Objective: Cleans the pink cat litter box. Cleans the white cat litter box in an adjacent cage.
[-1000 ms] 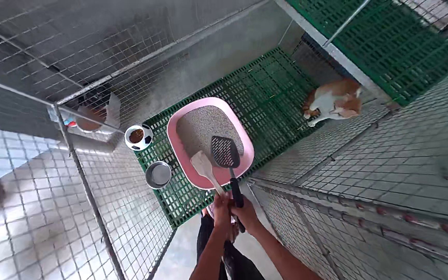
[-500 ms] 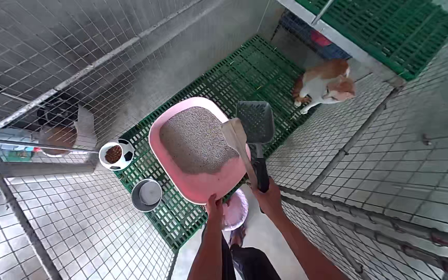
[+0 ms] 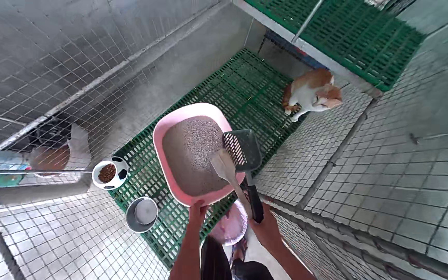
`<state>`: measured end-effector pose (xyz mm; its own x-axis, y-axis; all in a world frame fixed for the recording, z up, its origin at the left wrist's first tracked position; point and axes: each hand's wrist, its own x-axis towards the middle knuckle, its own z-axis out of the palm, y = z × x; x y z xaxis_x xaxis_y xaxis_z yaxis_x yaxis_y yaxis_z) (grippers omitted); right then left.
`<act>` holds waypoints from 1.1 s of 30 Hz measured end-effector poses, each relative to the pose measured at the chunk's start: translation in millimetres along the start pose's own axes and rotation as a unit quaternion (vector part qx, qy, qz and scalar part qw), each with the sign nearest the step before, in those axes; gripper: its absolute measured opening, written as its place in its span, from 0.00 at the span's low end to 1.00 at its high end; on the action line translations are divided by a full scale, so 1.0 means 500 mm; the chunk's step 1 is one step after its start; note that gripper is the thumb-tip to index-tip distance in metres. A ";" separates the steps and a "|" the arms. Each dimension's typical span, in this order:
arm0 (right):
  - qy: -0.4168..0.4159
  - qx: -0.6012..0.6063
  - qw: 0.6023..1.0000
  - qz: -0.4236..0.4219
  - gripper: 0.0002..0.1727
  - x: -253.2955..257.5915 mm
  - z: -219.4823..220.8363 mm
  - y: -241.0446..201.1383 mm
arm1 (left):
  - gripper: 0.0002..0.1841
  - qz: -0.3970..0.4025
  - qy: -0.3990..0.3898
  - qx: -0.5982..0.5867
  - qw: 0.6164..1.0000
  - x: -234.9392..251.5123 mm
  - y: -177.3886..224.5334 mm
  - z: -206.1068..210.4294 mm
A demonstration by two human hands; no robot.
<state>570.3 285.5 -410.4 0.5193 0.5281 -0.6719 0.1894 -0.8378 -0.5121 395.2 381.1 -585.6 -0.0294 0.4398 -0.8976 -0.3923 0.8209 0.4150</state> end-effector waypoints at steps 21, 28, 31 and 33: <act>0.028 0.081 0.996 0.028 0.33 -0.012 0.046 0.018 | 0.25 0.278 -0.263 -0.171 0.908 0.014 0.326 0.382; -0.022 0.140 0.990 -0.005 0.34 -0.085 0.044 -0.006 | 0.47 -0.044 -0.289 0.173 0.941 -0.218 0.032 0.107; -0.066 0.154 0.986 -0.012 0.38 -0.145 0.057 0.023 | 0.36 -0.073 -0.304 0.153 0.937 -0.318 -0.054 0.033; -0.112 0.090 0.990 -0.018 0.32 -0.185 0.058 0.062 | 0.20 -0.075 -0.282 0.146 0.945 -0.375 -0.069 0.001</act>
<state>504.0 214.8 -379.9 0.3139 0.5910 -0.7431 0.0430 -0.7907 -0.6106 414.5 270.3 -431.4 0.5327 0.3678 -0.7622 -0.0812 0.9187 0.3866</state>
